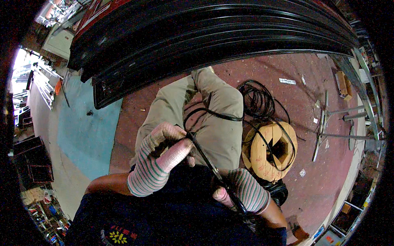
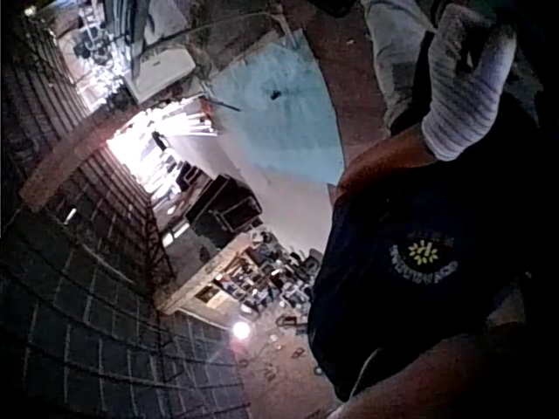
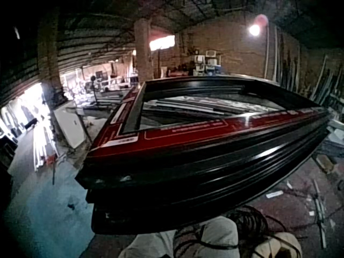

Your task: The person trims a black rubber seal on a window frame using shears. They hold the frame with one hand and cut the seal with the other, then flip the frame to trim the opposite side.

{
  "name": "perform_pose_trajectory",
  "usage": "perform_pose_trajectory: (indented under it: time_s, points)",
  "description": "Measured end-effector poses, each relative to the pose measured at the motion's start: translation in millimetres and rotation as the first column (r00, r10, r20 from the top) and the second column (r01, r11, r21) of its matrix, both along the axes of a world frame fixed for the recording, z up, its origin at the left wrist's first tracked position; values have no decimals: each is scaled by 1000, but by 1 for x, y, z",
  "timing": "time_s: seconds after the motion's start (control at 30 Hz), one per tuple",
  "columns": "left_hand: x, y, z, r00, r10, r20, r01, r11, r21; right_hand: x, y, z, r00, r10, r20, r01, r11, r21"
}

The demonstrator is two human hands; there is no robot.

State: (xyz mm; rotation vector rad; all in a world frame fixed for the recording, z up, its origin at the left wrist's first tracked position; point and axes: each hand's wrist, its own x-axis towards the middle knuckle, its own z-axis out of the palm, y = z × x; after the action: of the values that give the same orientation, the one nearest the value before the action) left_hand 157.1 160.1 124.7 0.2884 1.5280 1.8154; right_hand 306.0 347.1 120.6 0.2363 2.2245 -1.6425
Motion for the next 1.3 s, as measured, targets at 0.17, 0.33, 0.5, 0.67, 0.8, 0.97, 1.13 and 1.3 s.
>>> perform_pose_trajectory:
  time_s: [0.17, 0.33, 0.5, 0.67, 0.8, 0.97, 1.13, 1.3]
  points:
    - [0, -1, -4, 1000, -7, -21, 7, 1000, 0, 2, 0, -3, 1000, 1, -28, 0, 1000, 24]
    - [1, -4, -4, 1000, -20, 2, 20, 1000, -6, 5, 5, -5, 999, 26, 29, -27, 998, 51]
    - [1, -3, -3, 1000, -23, 9, 23, 1000, 14, 9, 8, -8, 997, 27, 74, -24, 999, -41]
    - [-1, -4, -5, 998, -55, 20, 55, 998, 30, 15, 5, -16, 998, 23, 55, -25, 999, 31]
    - [-1, -5, -7, 997, -68, 39, 67, 997, 31, 14, 3, -17, 998, -32, 53, 40, 988, -152]
    - [-1, -4, -6, 996, -73, 59, 69, 996, 60, 25, 0, -41, 997, 53, -53, -61, 986, -157]
    - [-3, -3, -13, 995, -94, 32, 91, 992, 86, 45, -9, -84, 988, -21, 154, 69, 948, -311]
    - [-4, -2, -12, 989, -94, 112, 79, 988, 131, 79, 13, -196, 907, 420, 23, -343, 771, -536]
